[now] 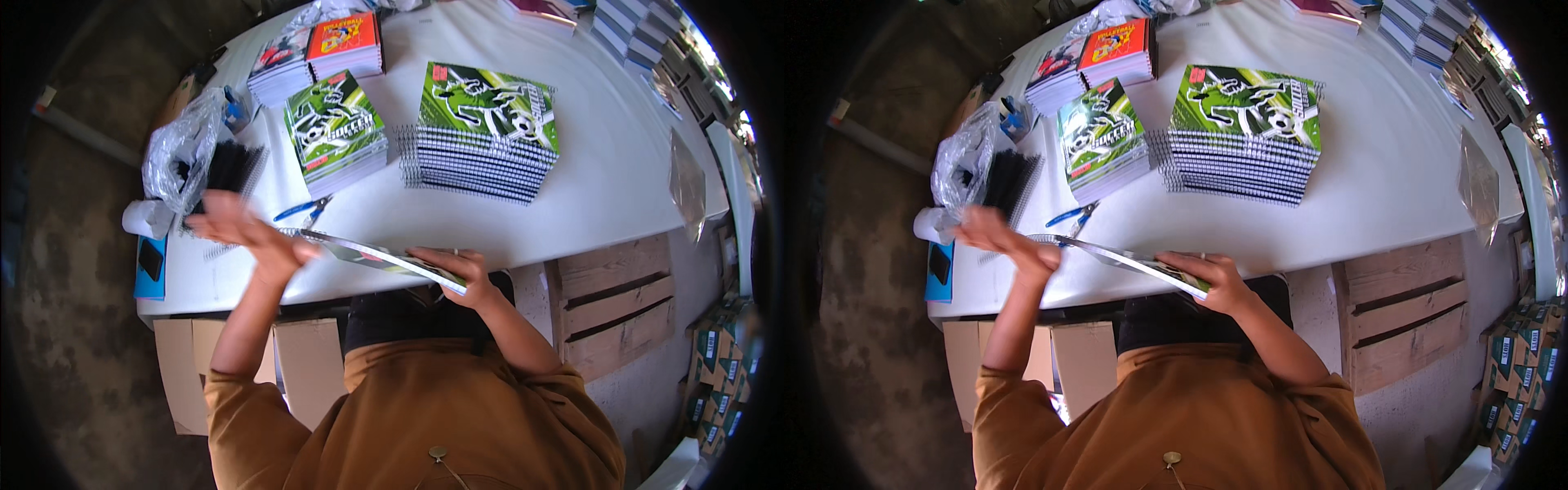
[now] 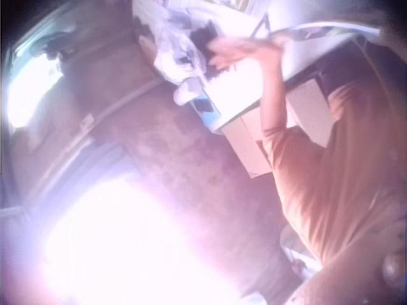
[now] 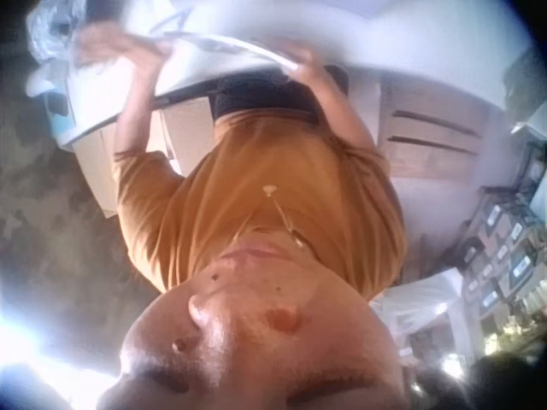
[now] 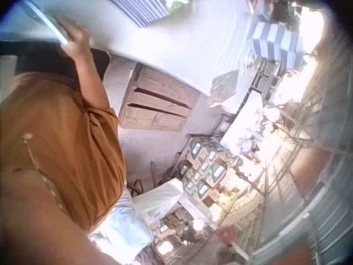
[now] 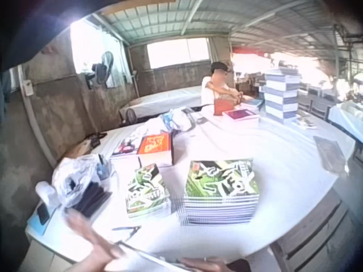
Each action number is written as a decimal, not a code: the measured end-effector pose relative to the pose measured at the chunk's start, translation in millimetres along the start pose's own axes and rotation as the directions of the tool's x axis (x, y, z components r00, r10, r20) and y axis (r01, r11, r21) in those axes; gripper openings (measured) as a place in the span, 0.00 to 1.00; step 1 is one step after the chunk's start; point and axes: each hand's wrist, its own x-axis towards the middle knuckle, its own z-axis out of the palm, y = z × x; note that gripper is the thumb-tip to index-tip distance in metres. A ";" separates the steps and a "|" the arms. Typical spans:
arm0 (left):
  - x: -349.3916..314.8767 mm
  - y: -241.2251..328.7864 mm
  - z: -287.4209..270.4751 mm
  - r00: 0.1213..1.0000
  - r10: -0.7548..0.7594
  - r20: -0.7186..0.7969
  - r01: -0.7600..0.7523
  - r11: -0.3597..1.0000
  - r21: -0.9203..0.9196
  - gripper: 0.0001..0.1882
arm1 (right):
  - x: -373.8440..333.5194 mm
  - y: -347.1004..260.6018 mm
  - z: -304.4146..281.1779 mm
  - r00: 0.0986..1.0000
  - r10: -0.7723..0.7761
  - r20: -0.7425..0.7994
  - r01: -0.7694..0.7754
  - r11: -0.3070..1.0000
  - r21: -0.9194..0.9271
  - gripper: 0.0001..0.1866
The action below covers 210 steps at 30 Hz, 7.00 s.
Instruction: The person binds notebooks by threading plastic spirals through the punched edges of paper stacks and then stacking the completed notebooks on a table.
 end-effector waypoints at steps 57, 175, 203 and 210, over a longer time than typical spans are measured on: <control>29.4 89.0 8.7 0.961 -0.227 0.158 0.276 0.818 -0.504 0.62 | 4.3 -19.1 24.7 0.997 0.061 -0.050 -0.057 0.996 0.069 0.24; 147.2 76.5 149.7 0.490 -0.775 0.399 0.841 0.300 -0.449 0.16 | 84.2 66.7 -107.5 0.474 0.118 -0.872 -0.252 0.968 -0.006 0.21; 65.7 37.8 -49.9 0.756 0.101 0.647 0.251 0.868 -0.428 0.13 | 35.5 -30.4 19.9 0.989 -0.052 0.140 0.125 0.799 -0.588 0.25; 68.4 25.3 -22.7 0.485 -0.724 0.490 0.812 0.164 -0.560 0.32 | 31.1 11.6 -14.9 0.908 0.412 -0.069 -0.341 0.827 0.448 0.13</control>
